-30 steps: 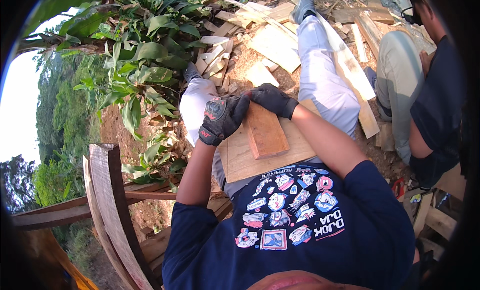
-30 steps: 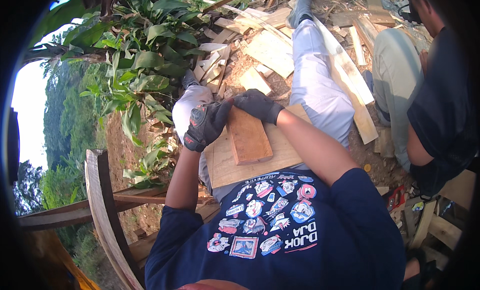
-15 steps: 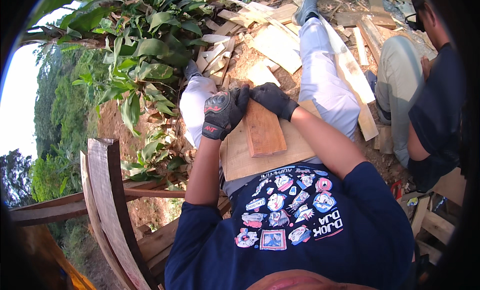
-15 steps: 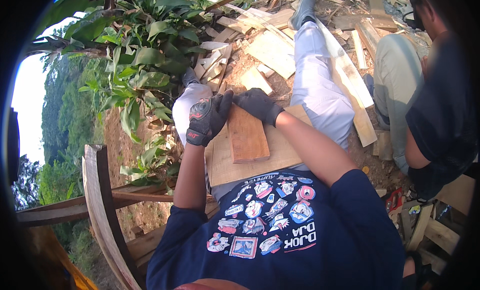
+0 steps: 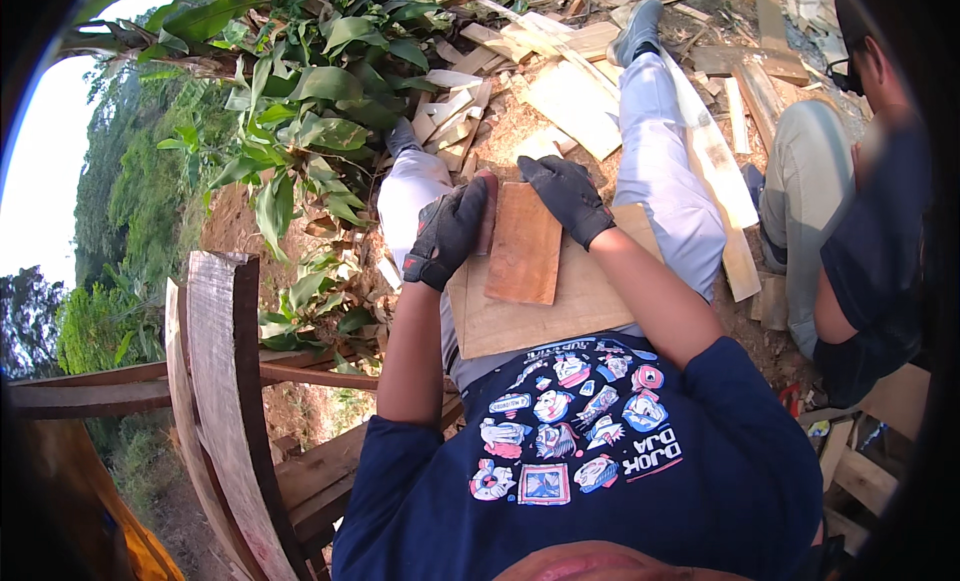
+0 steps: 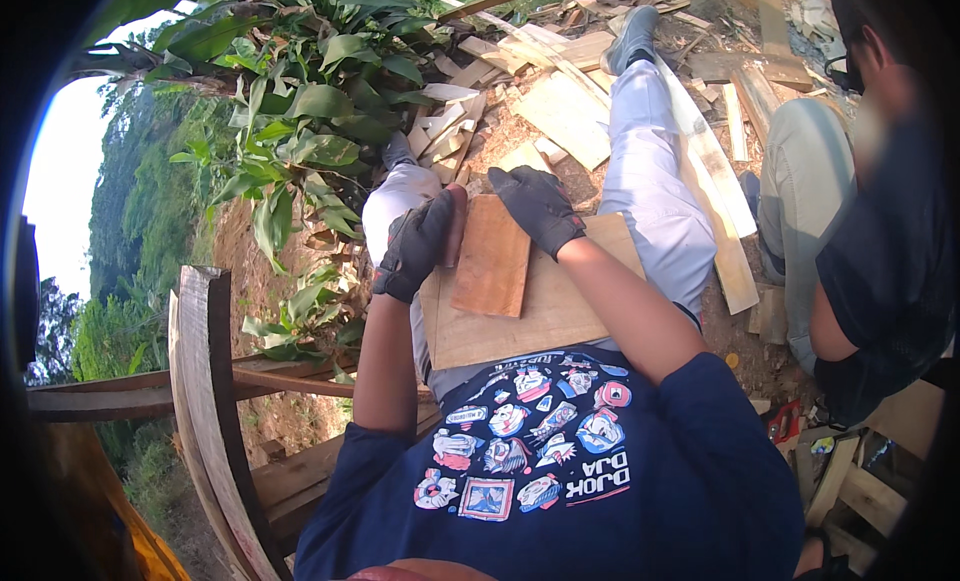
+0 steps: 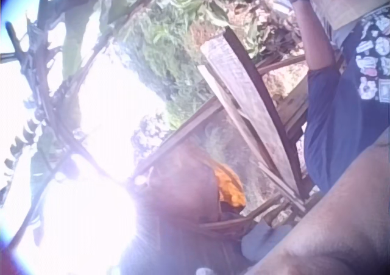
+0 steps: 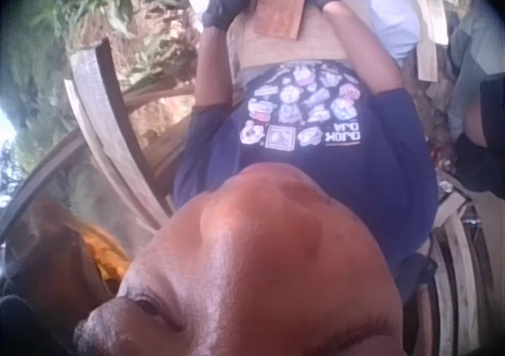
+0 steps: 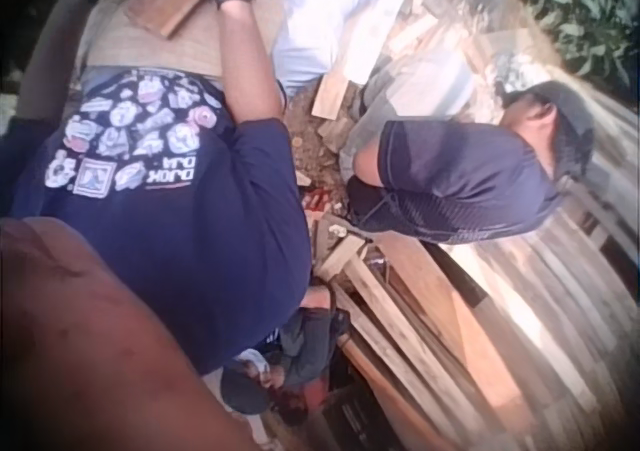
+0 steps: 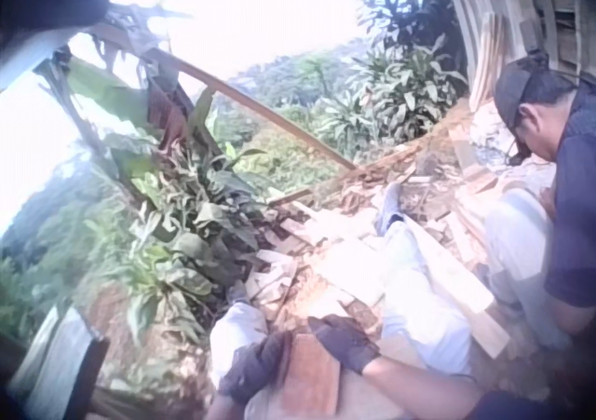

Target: The person sits on the ground and sands a small wooden block using a sanding block, repeatedly rubbing all sides of the block while another person works nearby.

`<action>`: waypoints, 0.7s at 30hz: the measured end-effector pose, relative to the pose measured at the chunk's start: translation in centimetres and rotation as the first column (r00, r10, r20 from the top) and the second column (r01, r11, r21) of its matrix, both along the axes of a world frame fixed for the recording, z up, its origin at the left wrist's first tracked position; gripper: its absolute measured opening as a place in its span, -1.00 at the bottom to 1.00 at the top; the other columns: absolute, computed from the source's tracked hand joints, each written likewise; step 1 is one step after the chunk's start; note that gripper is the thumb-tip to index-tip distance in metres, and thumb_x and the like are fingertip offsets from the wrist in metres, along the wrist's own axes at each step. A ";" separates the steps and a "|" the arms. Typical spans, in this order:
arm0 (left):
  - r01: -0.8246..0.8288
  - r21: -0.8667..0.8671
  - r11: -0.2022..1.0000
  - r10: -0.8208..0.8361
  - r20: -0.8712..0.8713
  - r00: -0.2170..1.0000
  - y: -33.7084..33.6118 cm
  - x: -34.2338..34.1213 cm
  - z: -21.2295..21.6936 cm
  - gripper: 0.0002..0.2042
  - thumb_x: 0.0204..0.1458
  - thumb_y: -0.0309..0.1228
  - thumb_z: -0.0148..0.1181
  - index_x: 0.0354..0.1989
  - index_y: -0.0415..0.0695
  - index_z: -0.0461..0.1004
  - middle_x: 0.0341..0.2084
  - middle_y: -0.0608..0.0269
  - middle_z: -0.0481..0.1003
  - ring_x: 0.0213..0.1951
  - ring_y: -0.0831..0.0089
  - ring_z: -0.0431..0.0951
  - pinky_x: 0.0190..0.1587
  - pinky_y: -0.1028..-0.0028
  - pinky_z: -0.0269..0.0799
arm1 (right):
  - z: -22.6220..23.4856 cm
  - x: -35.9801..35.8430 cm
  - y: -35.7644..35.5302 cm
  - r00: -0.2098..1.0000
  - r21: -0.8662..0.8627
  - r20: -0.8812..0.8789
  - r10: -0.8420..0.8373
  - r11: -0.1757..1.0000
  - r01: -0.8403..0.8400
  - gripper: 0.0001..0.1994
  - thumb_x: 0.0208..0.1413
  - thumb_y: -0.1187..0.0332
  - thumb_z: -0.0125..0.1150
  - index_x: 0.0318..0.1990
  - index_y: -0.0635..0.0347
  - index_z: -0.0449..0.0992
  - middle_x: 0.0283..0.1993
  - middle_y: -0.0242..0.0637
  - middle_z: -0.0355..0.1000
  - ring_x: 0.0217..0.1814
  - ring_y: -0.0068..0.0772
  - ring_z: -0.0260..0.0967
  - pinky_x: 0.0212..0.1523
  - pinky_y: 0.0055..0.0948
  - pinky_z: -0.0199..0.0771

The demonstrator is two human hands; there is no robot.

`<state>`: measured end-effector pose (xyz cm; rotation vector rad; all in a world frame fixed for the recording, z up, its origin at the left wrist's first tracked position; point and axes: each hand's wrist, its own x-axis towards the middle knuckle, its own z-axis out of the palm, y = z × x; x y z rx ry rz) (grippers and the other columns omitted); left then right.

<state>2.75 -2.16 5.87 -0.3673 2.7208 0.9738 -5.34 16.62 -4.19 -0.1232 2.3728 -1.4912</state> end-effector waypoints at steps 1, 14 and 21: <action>-0.025 0.011 1.000 0.025 -0.017 1.000 -0.2 -0.3 -0.3 -0.31 0.45 0.23 -0.22 0.14 -0.13 0.64 0.02 -0.17 0.67 0.14 -0.16 0.63 0.21 0.11 0.47 | -0.2 -0.2 0.1 1.000 -0.099 0.010 0.019 0.995 -0.018 -0.44 0.35 -0.15 0.15 0.11 0.19 0.69 0.12 -0.03 0.66 0.21 -0.03 0.57 0.29 -0.17 0.47; 0.026 0.192 0.981 0.014 -0.205 0.979 -0.4 1.8 -3.7 -0.38 0.48 0.15 -0.12 0.17 -0.18 0.62 0.06 -0.08 0.66 0.18 0.04 0.63 0.26 0.19 0.44 | -1.5 0.3 1.8 0.867 -0.237 -0.376 0.328 0.870 -0.432 -0.69 0.29 0.24 0.42 0.01 0.30 0.72 0.02 -0.16 0.69 0.07 -0.33 0.62 0.14 -0.36 0.57; 0.071 0.144 0.987 -0.083 0.080 0.993 1.2 2.6 0.6 -0.37 0.50 0.14 -0.16 0.19 -0.21 0.60 0.05 -0.09 0.67 0.17 0.10 0.63 0.25 0.23 0.45 | 0.4 1.3 1.7 0.955 -0.320 -0.187 0.231 0.904 -0.282 -0.68 0.23 0.17 0.44 -0.06 0.24 0.76 -0.09 -0.13 0.71 -0.02 -0.29 0.64 0.11 -0.33 0.57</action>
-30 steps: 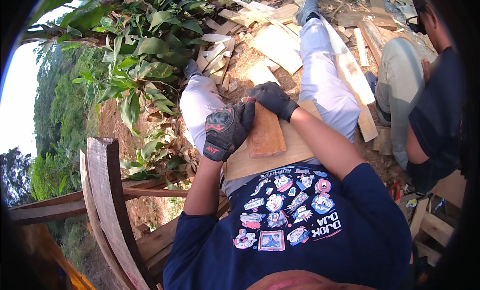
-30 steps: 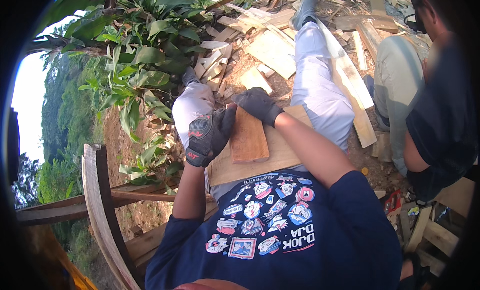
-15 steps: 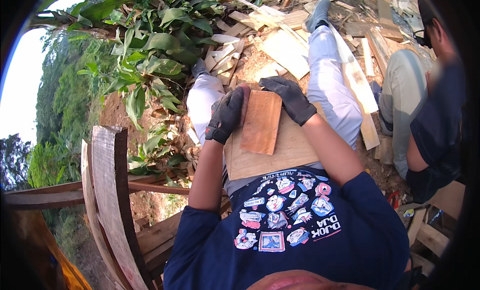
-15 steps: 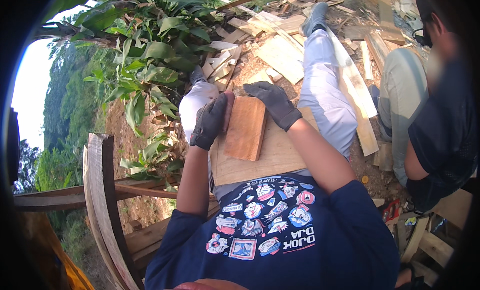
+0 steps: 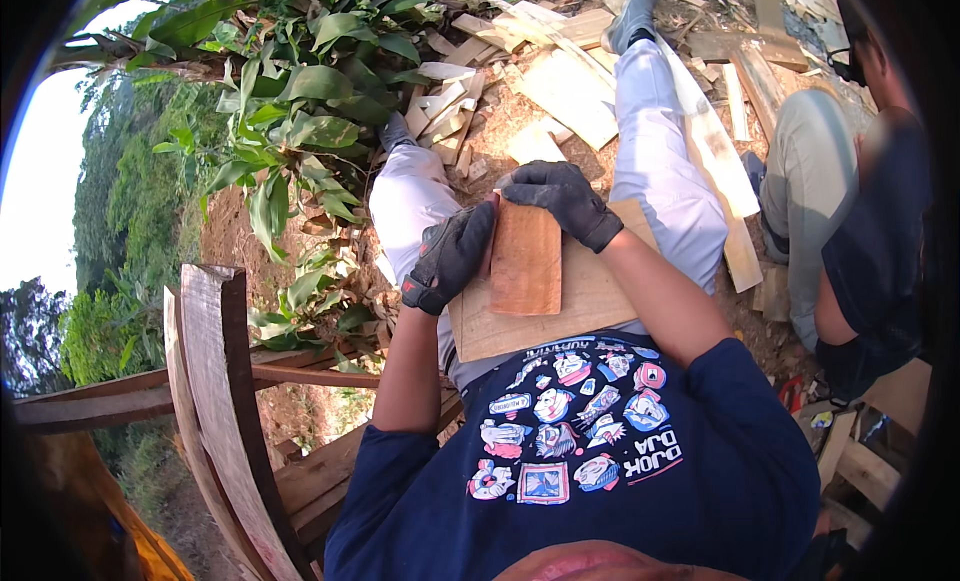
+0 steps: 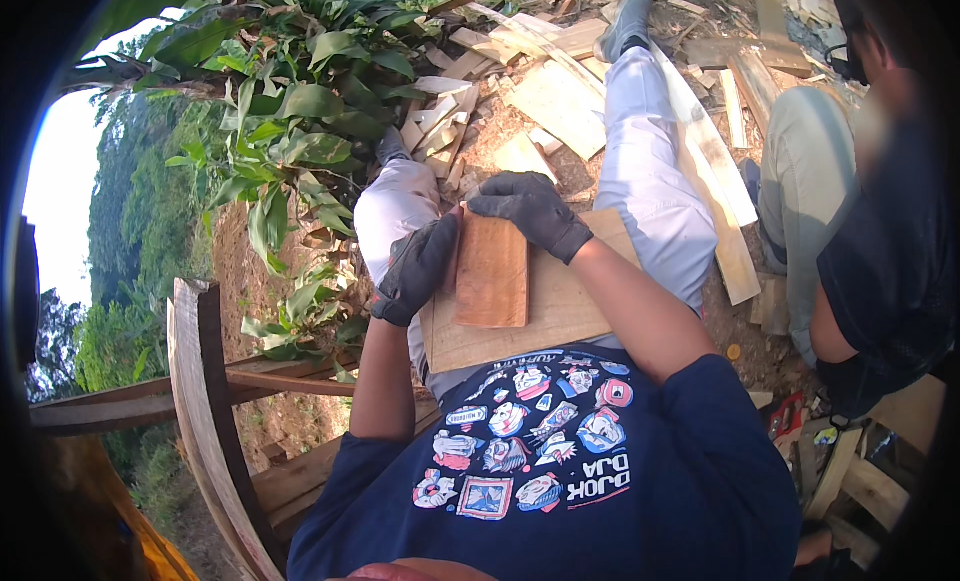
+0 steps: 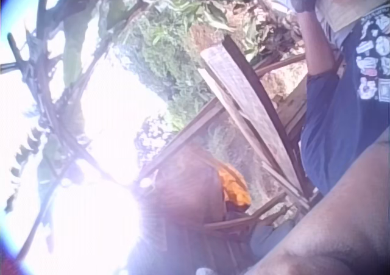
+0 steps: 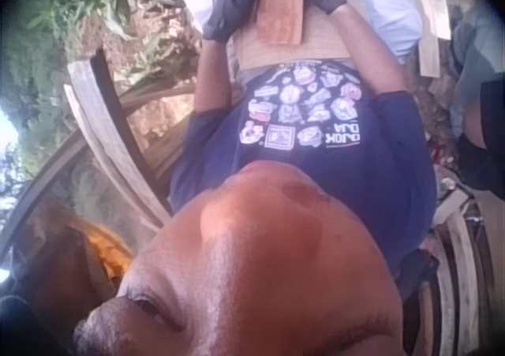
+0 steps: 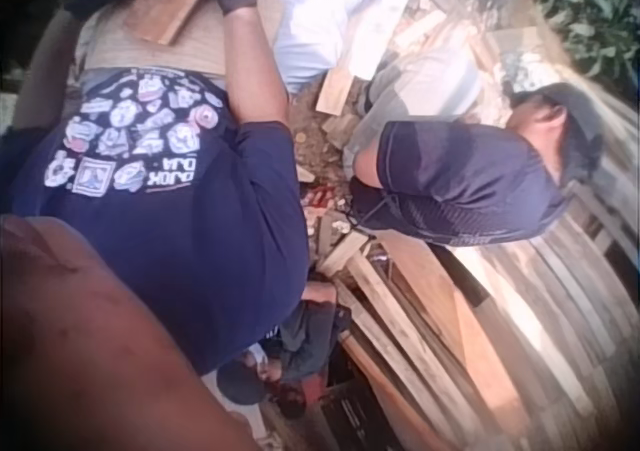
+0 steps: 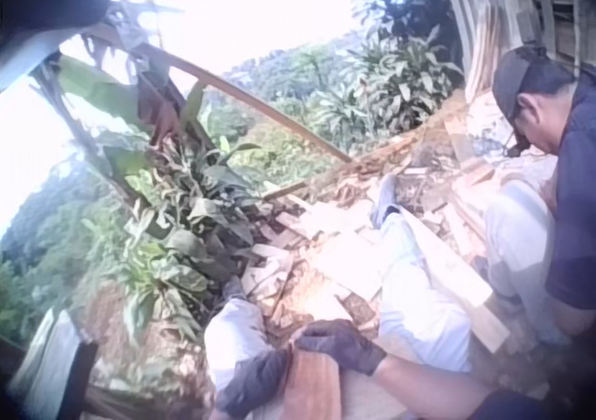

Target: The person sits on the ground and sands a small wooden block using a sanding block, repeatedly rubbing all sides of the block while another person works nearby.

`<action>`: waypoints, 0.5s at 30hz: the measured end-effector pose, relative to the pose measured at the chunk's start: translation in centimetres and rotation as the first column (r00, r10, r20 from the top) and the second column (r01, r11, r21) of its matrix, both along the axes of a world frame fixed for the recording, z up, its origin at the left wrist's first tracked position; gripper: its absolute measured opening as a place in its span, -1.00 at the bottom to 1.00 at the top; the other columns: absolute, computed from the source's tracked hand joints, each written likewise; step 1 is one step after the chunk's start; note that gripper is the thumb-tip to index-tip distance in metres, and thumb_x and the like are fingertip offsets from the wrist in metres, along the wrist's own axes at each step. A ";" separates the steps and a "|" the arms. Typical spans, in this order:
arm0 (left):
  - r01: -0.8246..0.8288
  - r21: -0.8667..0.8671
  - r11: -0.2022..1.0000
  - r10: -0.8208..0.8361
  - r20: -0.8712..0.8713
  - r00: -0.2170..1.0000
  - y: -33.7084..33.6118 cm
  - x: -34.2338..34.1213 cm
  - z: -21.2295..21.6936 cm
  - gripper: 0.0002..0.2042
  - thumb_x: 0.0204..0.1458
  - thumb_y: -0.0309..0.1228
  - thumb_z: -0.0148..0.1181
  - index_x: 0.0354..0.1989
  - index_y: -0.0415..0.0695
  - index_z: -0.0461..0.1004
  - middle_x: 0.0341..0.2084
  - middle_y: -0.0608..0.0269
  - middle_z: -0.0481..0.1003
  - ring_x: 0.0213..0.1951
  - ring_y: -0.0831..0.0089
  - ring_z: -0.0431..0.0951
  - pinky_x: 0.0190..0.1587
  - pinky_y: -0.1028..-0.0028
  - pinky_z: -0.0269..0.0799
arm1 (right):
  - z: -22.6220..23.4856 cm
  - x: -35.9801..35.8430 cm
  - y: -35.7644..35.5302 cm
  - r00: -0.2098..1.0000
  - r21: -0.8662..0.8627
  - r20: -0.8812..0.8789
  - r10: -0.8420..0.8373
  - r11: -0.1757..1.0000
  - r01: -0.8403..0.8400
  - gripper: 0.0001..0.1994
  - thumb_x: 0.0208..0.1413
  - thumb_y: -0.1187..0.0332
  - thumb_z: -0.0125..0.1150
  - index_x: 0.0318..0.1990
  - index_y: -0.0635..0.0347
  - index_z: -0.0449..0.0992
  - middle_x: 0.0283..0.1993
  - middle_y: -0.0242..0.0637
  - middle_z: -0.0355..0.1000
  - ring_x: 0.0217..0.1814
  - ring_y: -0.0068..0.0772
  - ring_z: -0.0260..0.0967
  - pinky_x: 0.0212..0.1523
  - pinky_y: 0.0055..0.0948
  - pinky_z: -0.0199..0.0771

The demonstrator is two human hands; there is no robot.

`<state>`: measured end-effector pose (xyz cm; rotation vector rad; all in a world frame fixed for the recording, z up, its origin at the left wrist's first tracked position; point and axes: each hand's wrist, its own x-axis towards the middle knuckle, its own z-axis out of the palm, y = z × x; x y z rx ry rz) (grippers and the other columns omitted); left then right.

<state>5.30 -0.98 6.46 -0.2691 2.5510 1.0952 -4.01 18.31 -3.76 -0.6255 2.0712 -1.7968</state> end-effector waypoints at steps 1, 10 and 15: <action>0.011 -0.012 1.000 -0.010 0.022 1.000 0.0 0.1 0.3 -0.36 0.51 0.14 -0.18 0.14 -0.22 0.62 0.00 -0.12 0.68 0.13 0.05 0.65 0.22 0.21 0.47 | 0.0 0.0 0.0 1.000 -0.020 -0.014 0.006 1.000 -0.006 -0.68 0.22 0.15 0.44 -0.07 0.24 0.76 -0.10 -0.14 0.72 -0.02 -0.29 0.64 0.11 -0.33 0.57; 0.023 -0.007 1.000 -0.024 -0.384 0.923 -2.3 1.3 -4.3 -0.43 0.50 0.09 -0.15 0.20 -0.15 0.60 -0.01 -0.08 0.70 0.12 -0.04 0.67 0.17 0.13 0.49 | -1.0 -0.5 -0.2 1.000 -0.013 -0.008 0.019 1.000 -0.019 -0.63 0.24 0.05 0.40 -0.10 0.21 0.76 -0.10 -0.10 0.69 -0.03 -0.16 0.62 0.10 -0.27 0.53; -0.029 -0.043 0.999 0.022 -0.152 0.988 -2.7 -1.9 -3.4 -0.41 0.47 0.15 -0.11 0.21 -0.11 0.61 0.03 -0.10 0.69 0.18 -0.03 0.64 0.22 0.16 0.46 | -0.9 -0.2 -0.5 1.000 -0.056 -0.008 -0.025 0.998 0.025 -0.64 0.25 0.06 0.39 -0.10 0.21 0.76 -0.10 -0.09 0.70 -0.03 -0.15 0.63 0.09 -0.27 0.54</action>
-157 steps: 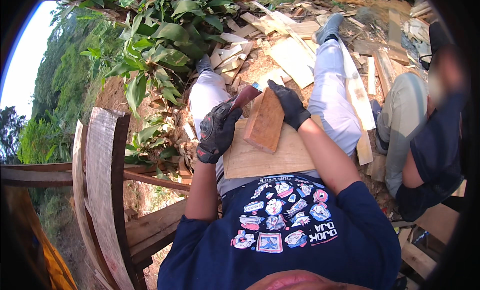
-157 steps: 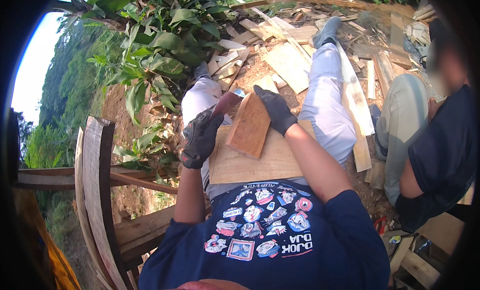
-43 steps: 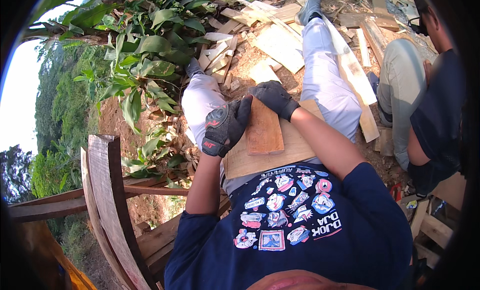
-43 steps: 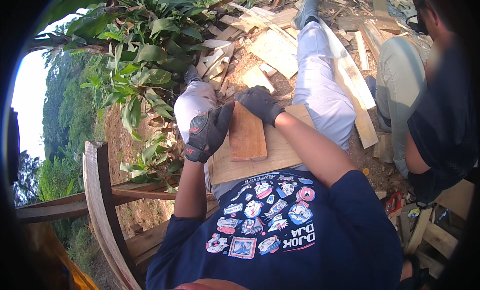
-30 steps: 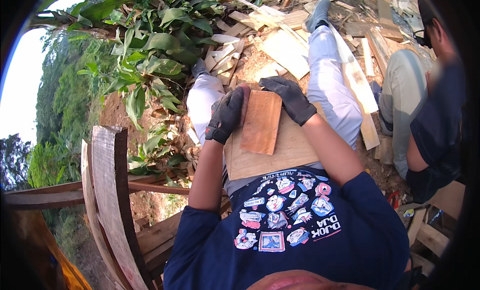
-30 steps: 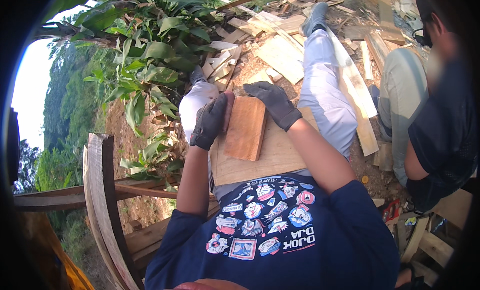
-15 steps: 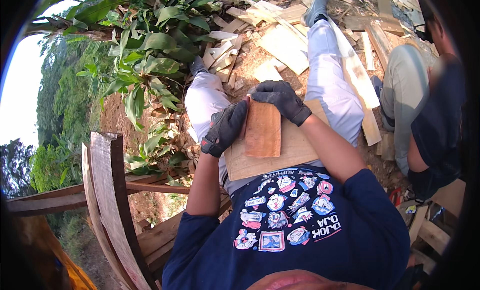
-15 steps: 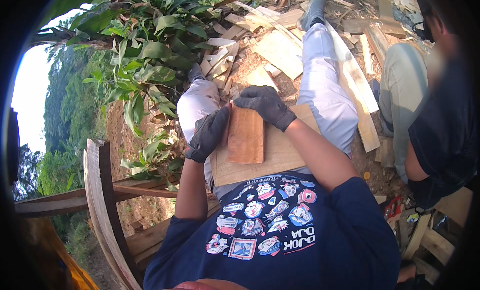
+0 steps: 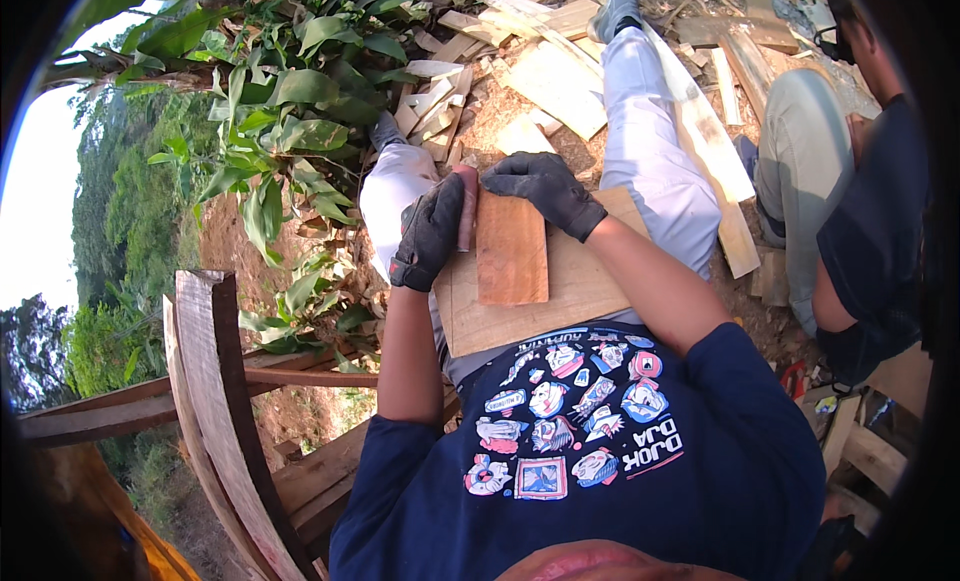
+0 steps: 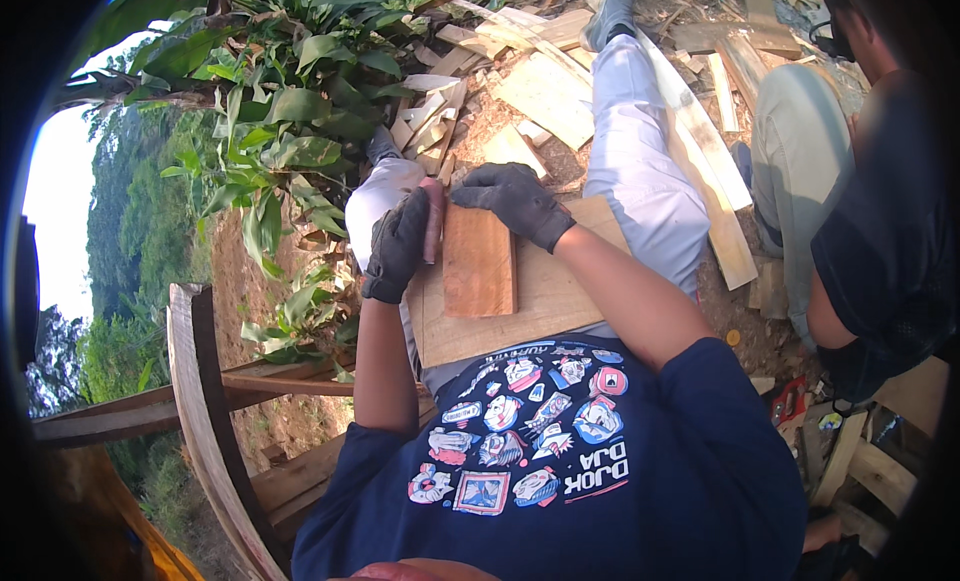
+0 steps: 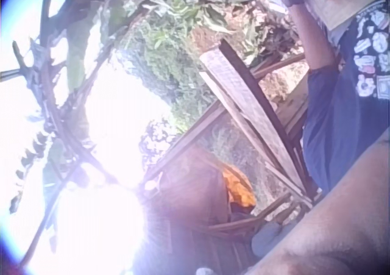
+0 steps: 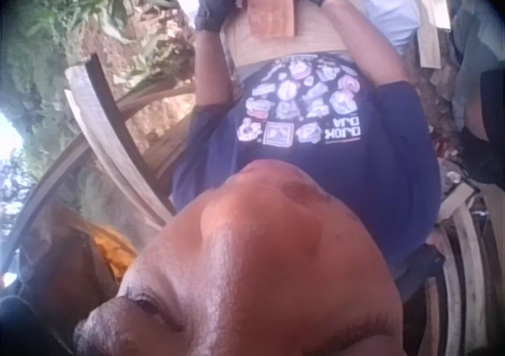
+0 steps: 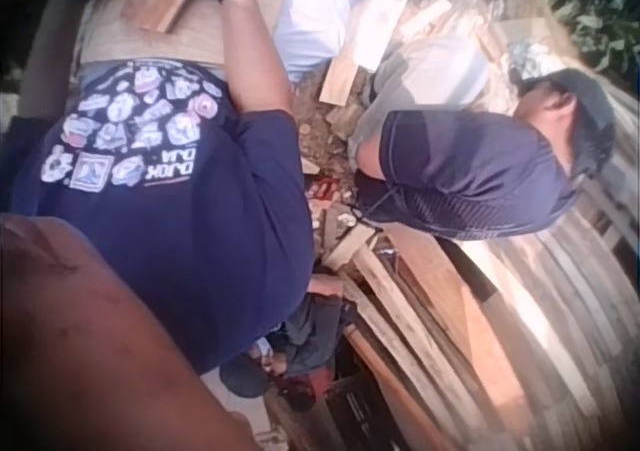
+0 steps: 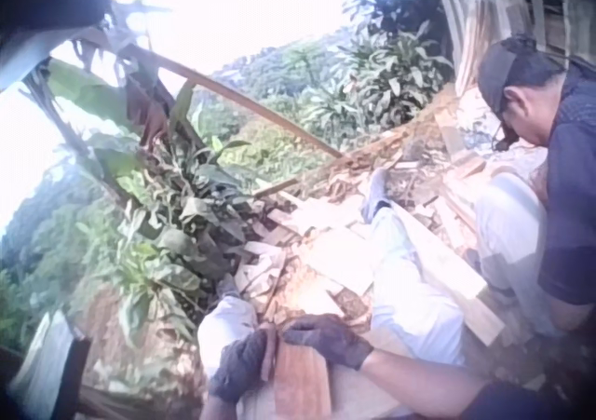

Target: The person sits on the ground and sands a small wooden block using a sanding block, repeatedly rubbing all sides of the block while another person works nearby.

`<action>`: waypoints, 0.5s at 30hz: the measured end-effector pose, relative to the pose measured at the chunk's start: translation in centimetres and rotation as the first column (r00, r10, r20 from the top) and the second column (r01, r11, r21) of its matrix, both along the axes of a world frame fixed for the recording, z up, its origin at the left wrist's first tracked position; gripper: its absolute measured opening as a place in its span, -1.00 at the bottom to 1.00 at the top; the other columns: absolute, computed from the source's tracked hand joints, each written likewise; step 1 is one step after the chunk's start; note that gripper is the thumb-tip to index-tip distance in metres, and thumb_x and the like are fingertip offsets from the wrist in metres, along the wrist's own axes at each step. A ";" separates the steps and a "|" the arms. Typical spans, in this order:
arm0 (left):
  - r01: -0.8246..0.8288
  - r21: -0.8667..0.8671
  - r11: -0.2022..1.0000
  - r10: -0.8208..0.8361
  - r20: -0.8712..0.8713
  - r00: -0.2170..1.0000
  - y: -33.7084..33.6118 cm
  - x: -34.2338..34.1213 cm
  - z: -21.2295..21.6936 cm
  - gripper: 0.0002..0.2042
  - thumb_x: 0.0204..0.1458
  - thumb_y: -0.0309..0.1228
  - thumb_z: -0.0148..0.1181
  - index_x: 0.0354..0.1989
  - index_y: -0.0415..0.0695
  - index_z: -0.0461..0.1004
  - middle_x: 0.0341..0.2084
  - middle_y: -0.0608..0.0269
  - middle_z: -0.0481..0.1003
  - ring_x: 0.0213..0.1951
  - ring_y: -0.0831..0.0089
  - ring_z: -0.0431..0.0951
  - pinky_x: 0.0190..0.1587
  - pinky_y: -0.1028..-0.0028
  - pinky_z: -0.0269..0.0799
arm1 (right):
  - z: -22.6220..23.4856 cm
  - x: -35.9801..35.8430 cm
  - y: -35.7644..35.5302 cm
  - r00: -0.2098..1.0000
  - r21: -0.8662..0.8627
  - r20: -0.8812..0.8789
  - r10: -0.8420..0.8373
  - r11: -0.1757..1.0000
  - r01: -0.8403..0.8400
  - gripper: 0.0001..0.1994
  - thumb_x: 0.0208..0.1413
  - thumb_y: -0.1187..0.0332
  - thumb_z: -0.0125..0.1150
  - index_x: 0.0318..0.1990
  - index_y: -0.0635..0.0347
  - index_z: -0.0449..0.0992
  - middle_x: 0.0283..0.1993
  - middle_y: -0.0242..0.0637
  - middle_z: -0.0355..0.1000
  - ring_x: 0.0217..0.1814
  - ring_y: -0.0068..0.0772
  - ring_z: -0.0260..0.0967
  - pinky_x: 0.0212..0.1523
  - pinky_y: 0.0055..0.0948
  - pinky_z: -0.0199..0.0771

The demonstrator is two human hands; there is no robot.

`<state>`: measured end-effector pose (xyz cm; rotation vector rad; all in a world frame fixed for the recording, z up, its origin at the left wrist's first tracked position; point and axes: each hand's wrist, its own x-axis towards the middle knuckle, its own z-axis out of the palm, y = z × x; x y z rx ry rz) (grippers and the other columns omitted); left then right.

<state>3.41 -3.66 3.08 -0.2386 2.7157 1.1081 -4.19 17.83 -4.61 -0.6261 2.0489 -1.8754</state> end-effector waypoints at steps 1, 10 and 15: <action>-0.031 -0.001 1.000 0.031 0.024 0.999 0.5 -0.4 0.2 -0.40 0.47 0.16 -0.11 0.20 -0.11 0.61 0.02 -0.10 0.69 0.17 -0.03 0.64 0.22 0.17 0.46 | -0.3 0.1 -0.1 1.000 -0.003 0.008 -0.002 1.000 0.002 -0.65 0.26 0.07 0.39 -0.10 0.20 0.76 -0.10 -0.10 0.70 -0.03 -0.15 0.63 0.09 -0.27 0.55; 0.119 -0.074 0.990 -0.118 0.020 0.993 3.9 1.4 2.5 -0.36 0.49 0.16 -0.19 0.12 -0.19 0.63 -0.05 -0.20 0.67 0.09 -0.15 0.64 0.15 0.09 0.48 | -1.8 -0.5 0.5 0.997 0.033 -0.073 0.027 0.999 -0.025 -0.69 0.29 0.13 0.35 -0.05 0.16 0.77 -0.07 -0.19 0.71 0.03 -0.16 0.63 0.12 -0.28 0.55; 0.160 -0.110 0.981 -0.146 0.121 0.982 4.7 4.8 3.3 -0.44 0.53 0.03 -0.18 0.03 -0.23 0.63 -0.13 -0.17 0.67 -0.04 -0.19 0.66 -0.01 0.03 0.52 | 0.1 0.0 0.8 0.993 -0.029 0.112 0.026 0.999 -0.023 -0.69 0.28 0.15 0.38 -0.04 0.18 0.77 -0.10 -0.19 0.71 0.01 -0.27 0.63 0.13 -0.31 0.55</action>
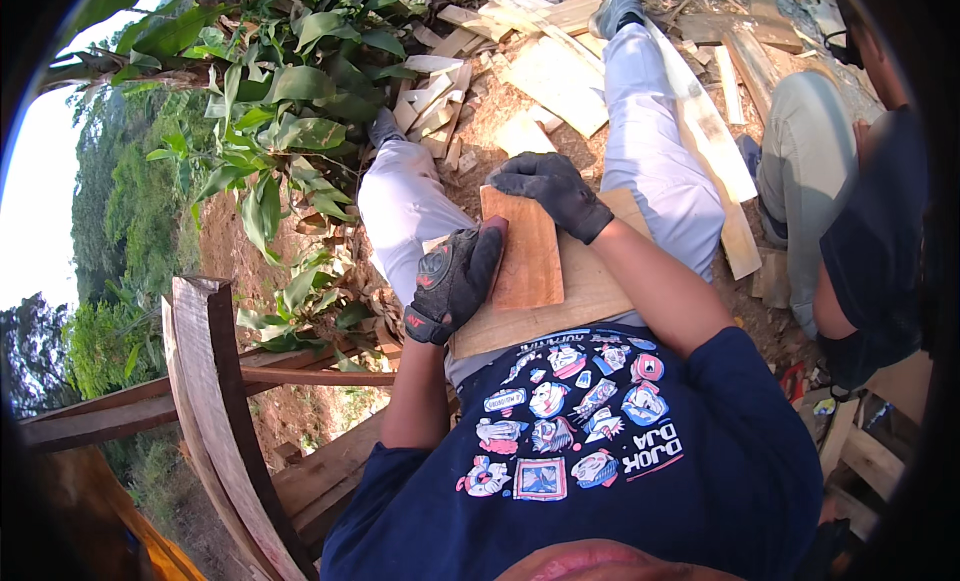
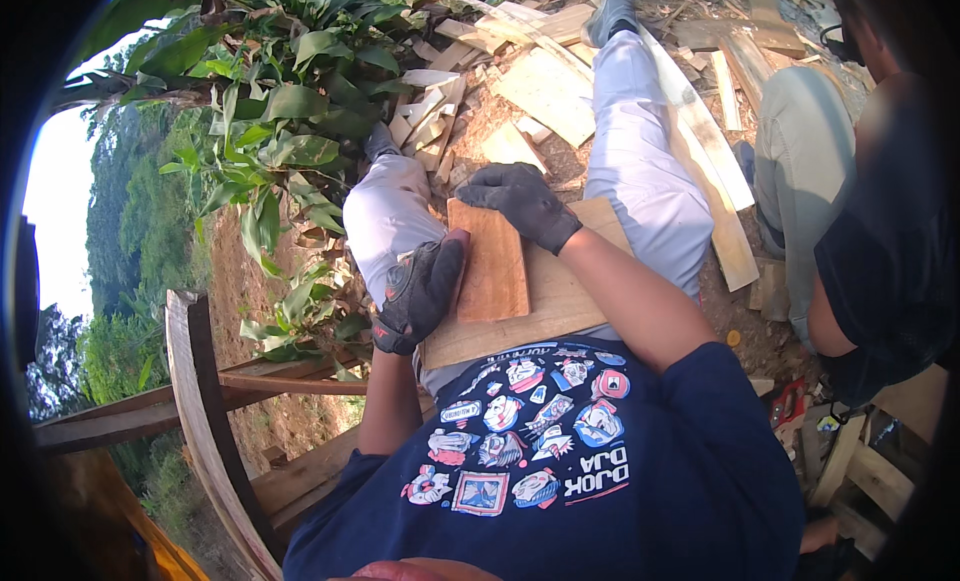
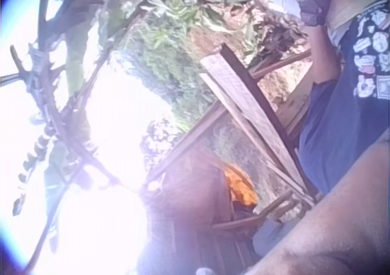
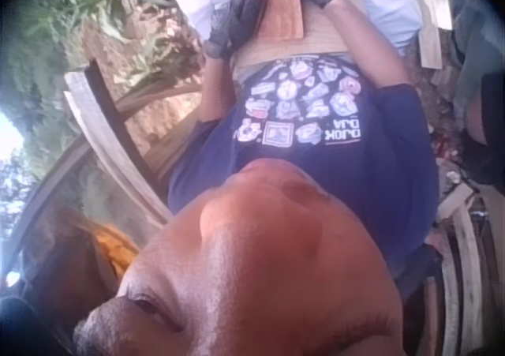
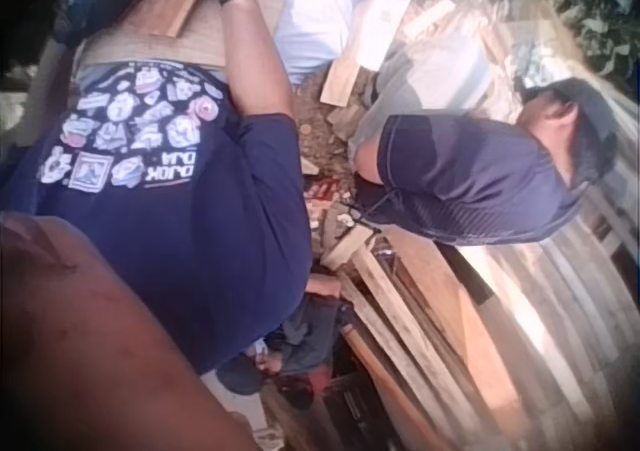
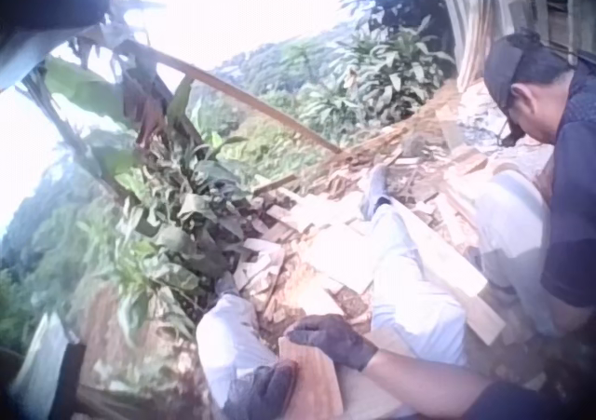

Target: The person sits on the ground and sands a small wooden block using a sanding block, repeatedly rubbing all sides of the block while another person works nearby.

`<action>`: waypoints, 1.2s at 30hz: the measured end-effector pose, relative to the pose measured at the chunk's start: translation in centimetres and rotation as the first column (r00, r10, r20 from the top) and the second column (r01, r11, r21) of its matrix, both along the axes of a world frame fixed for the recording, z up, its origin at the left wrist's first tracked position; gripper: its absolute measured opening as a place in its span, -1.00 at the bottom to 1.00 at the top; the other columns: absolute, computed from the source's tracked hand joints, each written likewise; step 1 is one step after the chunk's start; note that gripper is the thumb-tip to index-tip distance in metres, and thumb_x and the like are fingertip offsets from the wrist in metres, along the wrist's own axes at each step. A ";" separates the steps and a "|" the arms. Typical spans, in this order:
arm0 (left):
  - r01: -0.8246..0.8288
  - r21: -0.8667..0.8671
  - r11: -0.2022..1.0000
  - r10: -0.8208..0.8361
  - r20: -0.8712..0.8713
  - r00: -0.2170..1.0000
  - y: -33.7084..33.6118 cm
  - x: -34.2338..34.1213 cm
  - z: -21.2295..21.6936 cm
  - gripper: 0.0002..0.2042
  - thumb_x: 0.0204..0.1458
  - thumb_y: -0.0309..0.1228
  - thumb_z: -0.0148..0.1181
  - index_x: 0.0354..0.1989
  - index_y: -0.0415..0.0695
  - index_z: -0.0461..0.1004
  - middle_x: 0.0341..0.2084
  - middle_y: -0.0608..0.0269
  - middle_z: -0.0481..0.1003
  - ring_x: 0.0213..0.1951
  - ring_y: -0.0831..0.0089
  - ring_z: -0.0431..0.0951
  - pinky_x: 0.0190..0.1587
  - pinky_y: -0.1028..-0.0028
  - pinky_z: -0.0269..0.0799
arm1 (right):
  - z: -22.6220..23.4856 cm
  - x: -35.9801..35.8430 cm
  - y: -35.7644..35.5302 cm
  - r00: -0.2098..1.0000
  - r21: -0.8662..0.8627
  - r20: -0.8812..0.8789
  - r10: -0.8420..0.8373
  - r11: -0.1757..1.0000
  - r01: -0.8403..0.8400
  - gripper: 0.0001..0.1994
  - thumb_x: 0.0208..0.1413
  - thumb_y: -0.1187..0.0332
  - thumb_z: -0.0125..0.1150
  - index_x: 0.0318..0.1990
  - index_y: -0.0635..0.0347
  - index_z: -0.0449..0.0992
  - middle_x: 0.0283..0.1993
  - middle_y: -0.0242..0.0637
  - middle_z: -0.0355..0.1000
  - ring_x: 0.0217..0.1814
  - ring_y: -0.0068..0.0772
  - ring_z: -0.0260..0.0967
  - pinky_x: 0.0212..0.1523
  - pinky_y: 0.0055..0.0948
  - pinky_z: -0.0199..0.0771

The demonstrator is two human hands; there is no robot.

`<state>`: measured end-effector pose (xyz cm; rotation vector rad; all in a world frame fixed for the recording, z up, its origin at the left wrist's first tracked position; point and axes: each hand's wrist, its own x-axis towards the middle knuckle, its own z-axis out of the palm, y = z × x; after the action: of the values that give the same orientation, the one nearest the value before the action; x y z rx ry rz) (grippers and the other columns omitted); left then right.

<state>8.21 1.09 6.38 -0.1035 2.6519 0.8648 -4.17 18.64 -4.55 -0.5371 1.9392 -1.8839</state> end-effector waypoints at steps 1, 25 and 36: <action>-0.009 0.040 0.999 0.016 -0.164 0.986 0.3 0.7 -0.6 -0.46 0.52 0.00 -0.15 -0.01 -0.21 0.64 -0.18 -0.16 0.67 -0.11 -0.16 0.67 -0.07 0.03 0.52 | 0.6 0.2 0.1 0.998 -0.013 0.064 -0.007 1.000 0.008 -0.69 0.28 0.15 0.39 -0.04 0.20 0.77 -0.10 -0.19 0.71 0.01 -0.30 0.63 0.13 -0.33 0.55; 0.179 0.152 0.972 -0.078 -0.512 0.855 0.6 1.4 0.2 -0.71 0.44 -0.24 0.06 -0.10 -0.18 0.65 -0.33 -0.11 0.62 -0.26 -0.12 0.63 -0.19 0.06 0.49 | 8.4 5.2 2.8 0.956 -0.231 0.180 -0.233 0.934 0.272 -0.57 0.31 0.34 0.41 0.25 0.30 0.47 0.11 -0.21 0.56 0.12 -0.44 0.52 0.18 -0.35 0.53; 0.165 0.104 0.981 -0.067 -0.617 0.785 -0.2 2.4 -0.5 -0.72 0.42 -0.24 0.09 -0.06 -0.16 0.65 -0.26 -0.07 0.64 -0.21 -0.11 0.64 -0.14 0.03 0.52 | 6.0 6.7 1.3 0.899 -0.424 0.432 -0.073 0.863 0.274 -0.61 0.40 0.34 0.29 0.28 0.27 0.43 0.12 -0.17 0.58 0.10 -0.35 0.59 0.13 -0.30 0.63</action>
<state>10.59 0.92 5.92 0.4583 3.1113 1.2225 2.53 19.94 1.44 -0.0729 1.2913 -2.3827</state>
